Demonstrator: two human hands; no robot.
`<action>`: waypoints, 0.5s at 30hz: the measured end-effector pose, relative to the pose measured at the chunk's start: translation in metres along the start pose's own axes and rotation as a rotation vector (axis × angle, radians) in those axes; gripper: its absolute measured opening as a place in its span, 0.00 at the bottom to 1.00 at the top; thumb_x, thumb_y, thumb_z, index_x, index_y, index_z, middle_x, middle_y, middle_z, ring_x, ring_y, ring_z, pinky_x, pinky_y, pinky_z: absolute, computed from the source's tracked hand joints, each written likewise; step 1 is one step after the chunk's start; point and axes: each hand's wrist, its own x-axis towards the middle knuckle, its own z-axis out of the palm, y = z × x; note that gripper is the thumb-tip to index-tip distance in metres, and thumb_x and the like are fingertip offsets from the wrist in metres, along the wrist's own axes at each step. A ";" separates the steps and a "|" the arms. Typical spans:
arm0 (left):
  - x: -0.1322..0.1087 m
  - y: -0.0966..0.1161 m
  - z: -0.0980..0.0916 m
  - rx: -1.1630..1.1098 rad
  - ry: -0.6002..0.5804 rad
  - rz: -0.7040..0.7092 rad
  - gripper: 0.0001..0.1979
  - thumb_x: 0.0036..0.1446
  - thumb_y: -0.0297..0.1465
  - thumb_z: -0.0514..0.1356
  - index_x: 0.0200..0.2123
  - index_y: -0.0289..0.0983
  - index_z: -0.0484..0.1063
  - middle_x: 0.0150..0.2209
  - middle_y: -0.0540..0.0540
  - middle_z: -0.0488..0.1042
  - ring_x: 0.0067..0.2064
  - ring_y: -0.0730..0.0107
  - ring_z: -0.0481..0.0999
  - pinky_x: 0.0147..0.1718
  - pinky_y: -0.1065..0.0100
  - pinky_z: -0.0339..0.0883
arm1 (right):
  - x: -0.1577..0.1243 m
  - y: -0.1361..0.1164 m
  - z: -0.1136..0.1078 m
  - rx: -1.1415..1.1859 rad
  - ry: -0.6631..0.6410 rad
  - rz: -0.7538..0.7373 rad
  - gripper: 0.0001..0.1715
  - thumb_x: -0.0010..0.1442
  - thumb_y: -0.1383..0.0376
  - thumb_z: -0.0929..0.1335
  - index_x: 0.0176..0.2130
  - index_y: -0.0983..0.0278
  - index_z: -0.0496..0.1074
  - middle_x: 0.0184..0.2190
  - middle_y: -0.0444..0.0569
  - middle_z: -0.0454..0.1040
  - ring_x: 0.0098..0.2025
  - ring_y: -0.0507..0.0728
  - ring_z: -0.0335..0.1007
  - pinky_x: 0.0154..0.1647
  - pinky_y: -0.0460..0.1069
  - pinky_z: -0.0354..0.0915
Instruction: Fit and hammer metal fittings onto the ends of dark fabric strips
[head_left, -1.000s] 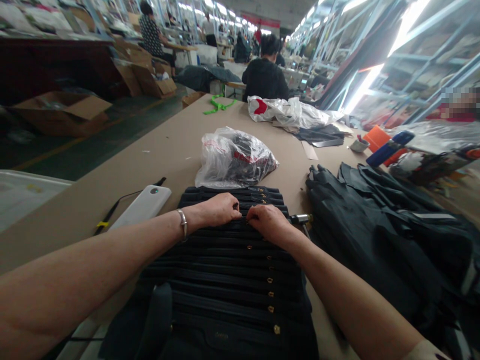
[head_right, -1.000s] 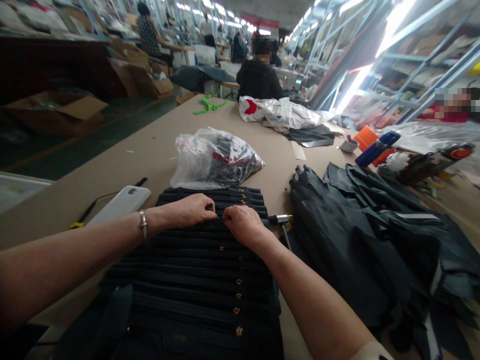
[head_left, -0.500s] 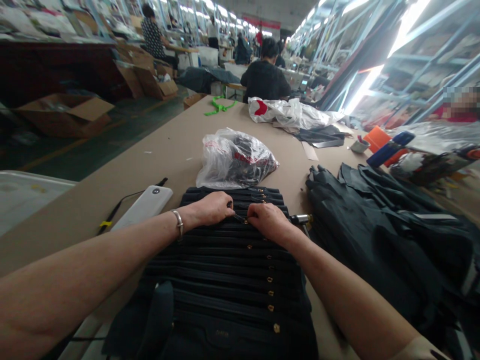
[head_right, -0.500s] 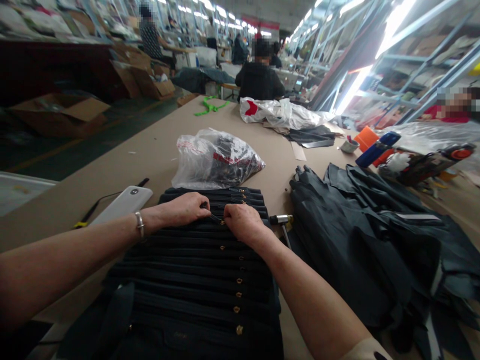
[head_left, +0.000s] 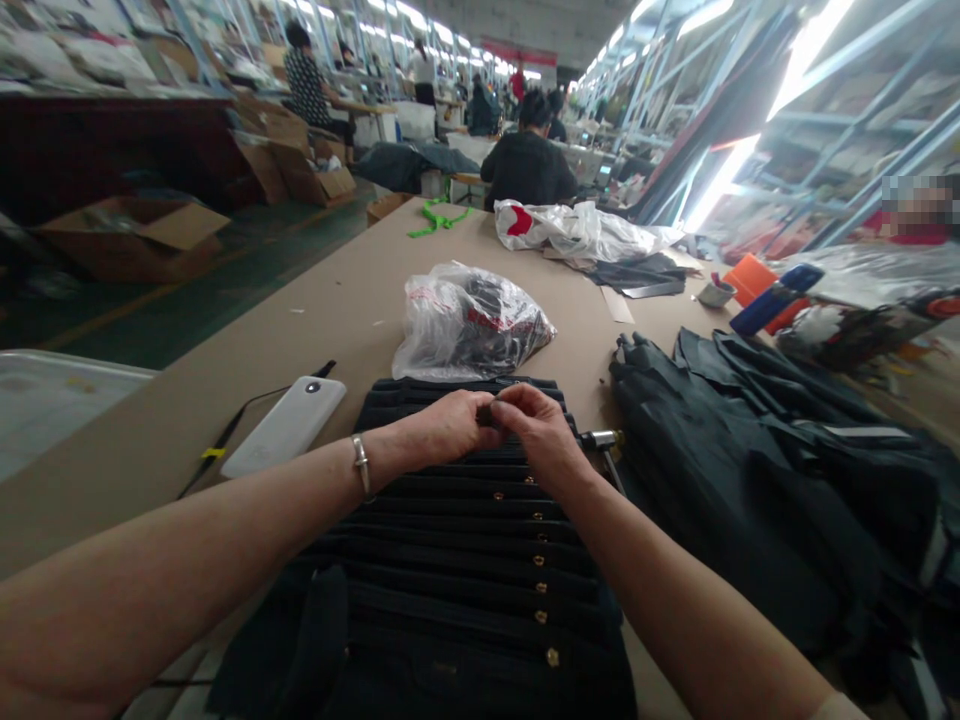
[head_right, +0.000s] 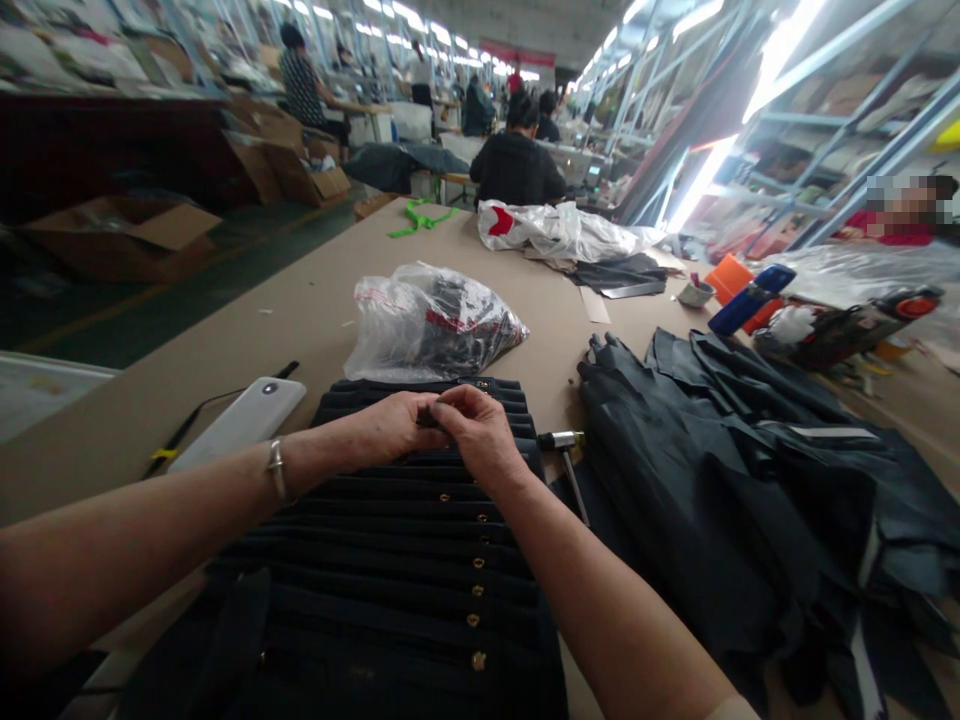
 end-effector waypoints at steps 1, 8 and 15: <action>-0.001 0.001 -0.001 0.012 -0.004 -0.031 0.12 0.45 0.33 0.59 0.35 0.35 0.73 0.28 0.51 0.74 0.28 0.74 0.69 0.27 0.73 0.62 | 0.000 -0.003 -0.004 0.045 0.026 -0.015 0.08 0.48 0.62 0.69 0.27 0.63 0.66 0.24 0.39 0.69 0.26 0.48 0.64 0.29 0.44 0.62; -0.006 0.020 -0.002 -0.170 -0.043 -0.307 0.13 0.47 0.41 0.58 0.29 0.37 0.69 0.19 0.54 0.63 0.16 0.80 0.58 0.12 0.76 0.46 | -0.010 -0.016 -0.043 -0.488 -0.132 -0.003 0.05 0.52 0.65 0.65 0.32 0.61 0.64 0.19 0.37 0.67 0.19 0.49 0.62 0.23 0.45 0.59; 0.002 0.028 0.009 -0.323 -0.249 -0.330 0.20 0.46 0.49 0.57 0.27 0.37 0.65 0.21 0.54 0.61 0.17 0.80 0.58 0.11 0.76 0.45 | -0.027 -0.016 -0.049 -1.043 -0.100 -0.308 0.03 0.54 0.69 0.67 0.29 0.63 0.71 0.28 0.44 0.72 0.31 0.50 0.66 0.33 0.44 0.58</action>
